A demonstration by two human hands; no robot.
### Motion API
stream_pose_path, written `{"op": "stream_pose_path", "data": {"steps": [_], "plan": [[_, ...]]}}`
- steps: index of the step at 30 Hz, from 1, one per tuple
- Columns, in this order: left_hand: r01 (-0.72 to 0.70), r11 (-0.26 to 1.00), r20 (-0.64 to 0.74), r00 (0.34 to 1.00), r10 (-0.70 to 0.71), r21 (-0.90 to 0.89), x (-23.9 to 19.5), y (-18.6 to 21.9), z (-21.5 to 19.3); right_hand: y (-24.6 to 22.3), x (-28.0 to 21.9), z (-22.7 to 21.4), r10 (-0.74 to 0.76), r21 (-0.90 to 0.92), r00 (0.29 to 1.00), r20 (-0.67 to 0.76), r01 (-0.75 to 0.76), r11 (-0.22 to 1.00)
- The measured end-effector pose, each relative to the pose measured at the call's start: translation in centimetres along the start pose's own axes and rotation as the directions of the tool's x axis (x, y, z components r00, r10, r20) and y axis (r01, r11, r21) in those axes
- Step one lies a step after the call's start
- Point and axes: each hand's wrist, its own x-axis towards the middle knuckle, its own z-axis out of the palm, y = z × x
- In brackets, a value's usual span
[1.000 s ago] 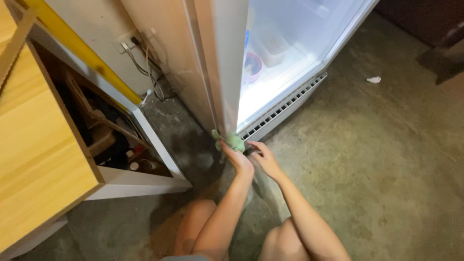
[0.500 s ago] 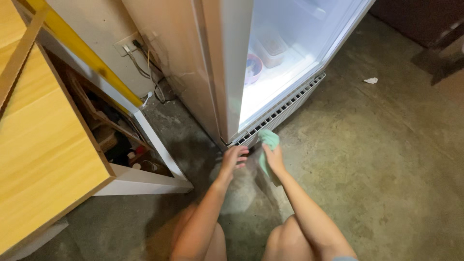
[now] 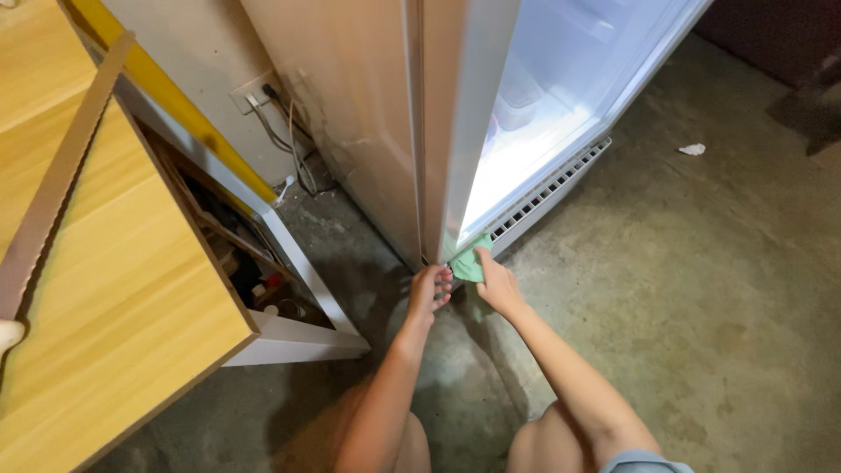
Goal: The person wipes down the exterior of a stand mixer, the side and door of a chiller, and a section of wallpapered wall using a cloth.
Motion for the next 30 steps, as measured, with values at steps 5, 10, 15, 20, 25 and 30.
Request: {"op": "stream_pose_path", "data": {"steps": [5,10,15,20,25,30], "plan": [[-0.002,1.000,0.017,1.000,0.003,-0.012,1.1,-0.5,-0.1,0.4,-1.0,0.1,-0.056,-0.080,0.998,-0.004,0.056,0.995],[0.014,1.000,-0.002,1.000,-0.014,-0.008,1.1,-0.4,-0.1,-0.2,-0.8,-0.3,0.023,-0.124,0.998,0.059,-0.015,0.992],[0.013,0.999,0.012,1.000,-0.013,-0.033,0.8,0.3,-0.1,-0.8,1.2,0.6,0.087,-0.442,0.987,0.134,-0.019,0.897],[0.000,0.999,0.025,1.000,0.001,-0.049,0.9,0.1,-0.1,-0.3,2.6,0.6,0.147,-0.513,0.975,0.167,-0.041,0.857],[-0.015,0.998,0.015,1.000,0.016,-0.055,1.9,-0.8,-0.4,2.1,5.5,4.8,0.053,-0.593,0.978,0.202,0.079,0.801],[0.004,0.994,-0.004,1.000,-0.005,-0.108,1.7,-0.9,0.2,0.9,4.4,4.8,-0.056,-0.570,0.984,0.169,0.143,0.809]]}}
